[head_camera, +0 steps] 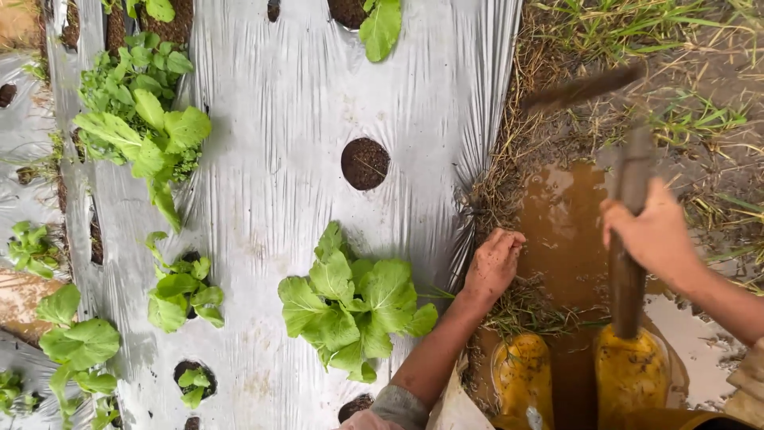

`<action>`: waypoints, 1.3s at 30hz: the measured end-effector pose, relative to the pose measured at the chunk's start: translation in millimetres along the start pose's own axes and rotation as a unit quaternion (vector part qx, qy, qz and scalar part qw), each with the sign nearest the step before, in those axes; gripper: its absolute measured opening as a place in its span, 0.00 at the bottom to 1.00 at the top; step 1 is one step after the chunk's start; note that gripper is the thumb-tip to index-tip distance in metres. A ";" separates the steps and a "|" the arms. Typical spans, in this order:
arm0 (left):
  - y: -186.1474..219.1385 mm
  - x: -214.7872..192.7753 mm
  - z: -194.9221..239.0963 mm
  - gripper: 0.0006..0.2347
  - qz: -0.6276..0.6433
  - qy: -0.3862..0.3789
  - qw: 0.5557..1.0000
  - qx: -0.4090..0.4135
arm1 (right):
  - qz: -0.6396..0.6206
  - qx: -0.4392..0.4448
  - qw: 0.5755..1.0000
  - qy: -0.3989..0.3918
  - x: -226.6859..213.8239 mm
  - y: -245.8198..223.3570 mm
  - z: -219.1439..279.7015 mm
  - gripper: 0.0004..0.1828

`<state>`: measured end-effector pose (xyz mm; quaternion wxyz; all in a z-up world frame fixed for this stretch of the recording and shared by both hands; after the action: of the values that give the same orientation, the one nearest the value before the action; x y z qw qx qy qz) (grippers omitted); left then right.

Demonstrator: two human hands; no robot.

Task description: Digging a trench and removing weeds from a muddy path between vegetable rows using a hoe and hands.

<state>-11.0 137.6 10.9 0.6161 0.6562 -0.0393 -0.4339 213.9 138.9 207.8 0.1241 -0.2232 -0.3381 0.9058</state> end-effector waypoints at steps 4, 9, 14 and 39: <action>53.2 -47.1 -27.2 0.08 -0.183 0.139 0.962 0.147 | 0.203 0.100 0.965 -0.134 5.7 54.1 4.4 0.24; 28.6 -33.4 -64.6 0.31 -0.359 0.028 0.932 -0.037 | 0.289 0.151 0.934 -0.147 -6.4 67.3 15.8 0.42; -2.2 6.8 -66.3 0.11 -0.436 0.087 0.896 -0.011 | 0.114 0.064 0.991 -0.017 -18.6 14.6 5.2 0.10; 17.4 -14.7 -23.4 0.10 -0.262 0.034 0.955 0.136 | 0.284 0.124 0.933 -0.184 -9.9 76.5 12.3 0.41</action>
<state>2.8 160.3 30.0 0.3862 0.7357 0.0964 -0.5481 210.9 71.6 168.2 -0.1759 -0.1224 -0.1624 0.9632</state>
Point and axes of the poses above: each hand's wrist, its own z-axis away from the middle knuckle, its own x-axis out of the palm, y = z × x, the point moved 2 cm from there along -z, towards the middle knuckle, and after that the axes turned 3 degrees about -x, right-handed, at the moved point
